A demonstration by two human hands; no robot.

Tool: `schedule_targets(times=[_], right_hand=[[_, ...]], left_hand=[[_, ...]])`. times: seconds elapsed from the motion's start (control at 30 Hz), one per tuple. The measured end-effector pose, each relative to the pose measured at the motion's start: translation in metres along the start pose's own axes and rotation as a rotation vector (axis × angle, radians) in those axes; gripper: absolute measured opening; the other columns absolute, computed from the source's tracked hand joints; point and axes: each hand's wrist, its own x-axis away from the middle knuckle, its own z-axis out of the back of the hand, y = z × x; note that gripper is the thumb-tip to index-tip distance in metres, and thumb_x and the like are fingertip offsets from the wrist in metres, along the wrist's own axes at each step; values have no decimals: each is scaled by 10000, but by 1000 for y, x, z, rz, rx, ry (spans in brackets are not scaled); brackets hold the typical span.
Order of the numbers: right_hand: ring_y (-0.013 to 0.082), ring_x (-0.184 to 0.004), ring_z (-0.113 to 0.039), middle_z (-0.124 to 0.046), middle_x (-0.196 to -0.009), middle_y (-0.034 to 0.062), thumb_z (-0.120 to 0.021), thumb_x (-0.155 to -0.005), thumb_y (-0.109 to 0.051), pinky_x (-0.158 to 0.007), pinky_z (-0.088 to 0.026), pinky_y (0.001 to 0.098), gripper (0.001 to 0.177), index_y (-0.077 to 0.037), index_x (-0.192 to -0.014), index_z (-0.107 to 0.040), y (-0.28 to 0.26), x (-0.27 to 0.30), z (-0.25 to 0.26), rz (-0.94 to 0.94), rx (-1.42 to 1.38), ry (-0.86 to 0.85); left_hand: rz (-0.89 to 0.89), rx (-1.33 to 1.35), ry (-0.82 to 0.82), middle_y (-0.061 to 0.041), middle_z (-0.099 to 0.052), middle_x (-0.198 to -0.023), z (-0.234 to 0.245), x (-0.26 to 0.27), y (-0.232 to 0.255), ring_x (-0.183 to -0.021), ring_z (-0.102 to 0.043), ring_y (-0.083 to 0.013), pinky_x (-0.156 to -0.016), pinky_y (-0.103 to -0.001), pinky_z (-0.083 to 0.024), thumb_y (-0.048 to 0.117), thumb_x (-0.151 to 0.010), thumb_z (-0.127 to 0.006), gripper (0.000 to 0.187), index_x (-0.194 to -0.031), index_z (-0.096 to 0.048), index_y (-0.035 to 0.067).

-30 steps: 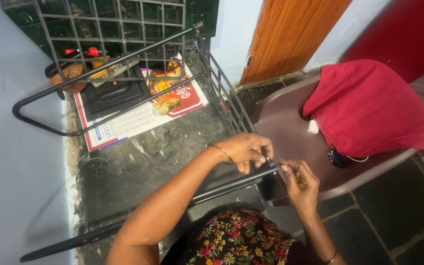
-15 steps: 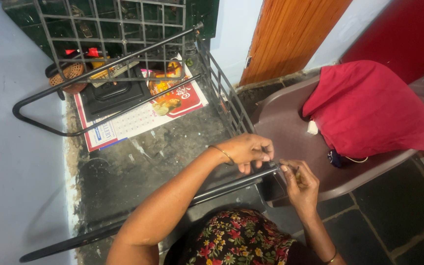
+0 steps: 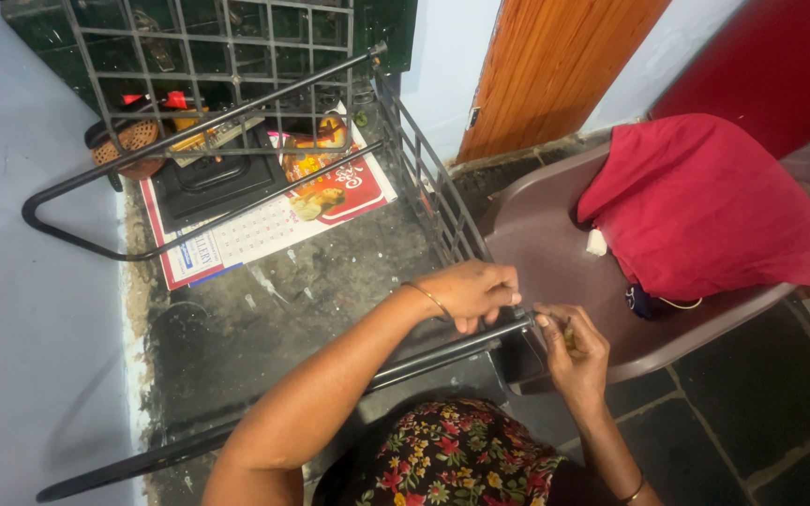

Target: The person assembles a metal rack by inserting and tightening nuts and bolts at multiple joints using a screwdriver. They repeatedly adjust the frame and secure connections at different points to stabilize the structure.

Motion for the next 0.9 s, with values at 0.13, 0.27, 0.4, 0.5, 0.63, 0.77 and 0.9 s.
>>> schedule_targets(times=[0.13,0.27,0.4,0.5,0.63,0.77,0.9], right_hand=[[61,-813,-622,-712,-1043,68,-670,-972,-13,-664,-503,205,135,20,-1091,-726,-1,-1,0,-27,5,5],[37,-749,-612,-719,-1026,57,-673,-962,-17,-587,-485,188,137,9,-1085,-727,-1,0,0,-42,17,1],[22,-728,-555,-724,-1055,65,-668,-981,-6,-594,-451,182,121,17,-1087,-719,3,1,0,-4,4,5],[35,-593,-454,-758,-1025,60,-688,-946,-5,-482,-353,204,108,17,-1038,-740,8,2,3,-82,91,13],[21,-616,-488,-763,-1028,52,-711,-950,-27,-482,-353,198,37,9,-959,-713,12,0,6,-22,74,-15],[21,-685,-549,-742,-1003,44,-705,-937,-58,-536,-416,192,146,-9,-1069,-741,12,-1,10,-26,43,-56],[45,-646,-516,-745,-895,44,-740,-902,-70,-543,-390,210,193,-34,-1088,-777,16,1,13,-139,88,-59]], left_hand=[[-11,39,-2,-81,-699,-785,5,0,-1,-574,-720,-186,-464,-312,-595,285,-1031,-518,267,-1097,-592,38],[-45,56,9,-87,-700,-810,12,5,0,-599,-731,-186,-471,-306,-606,244,-1018,-542,225,-1085,-587,34],[-34,30,77,-87,-713,-826,25,11,3,-616,-743,-175,-485,-292,-620,210,-1007,-593,177,-1042,-612,37],[-34,71,182,-89,-721,-820,43,12,-5,-605,-739,-169,-475,-293,-609,157,-971,-624,120,-993,-646,41],[-27,193,415,-97,-752,-808,86,1,-48,-602,-727,-149,-483,-289,-595,93,-902,-720,76,-865,-688,34],[185,144,595,-51,-748,-804,149,-25,-130,-659,-726,-145,-582,-295,-602,94,-854,-729,40,-844,-701,68],[188,-988,770,-110,-758,-902,184,-59,-235,-895,-694,-305,-830,-430,-539,224,-944,-649,217,-796,-765,116]])
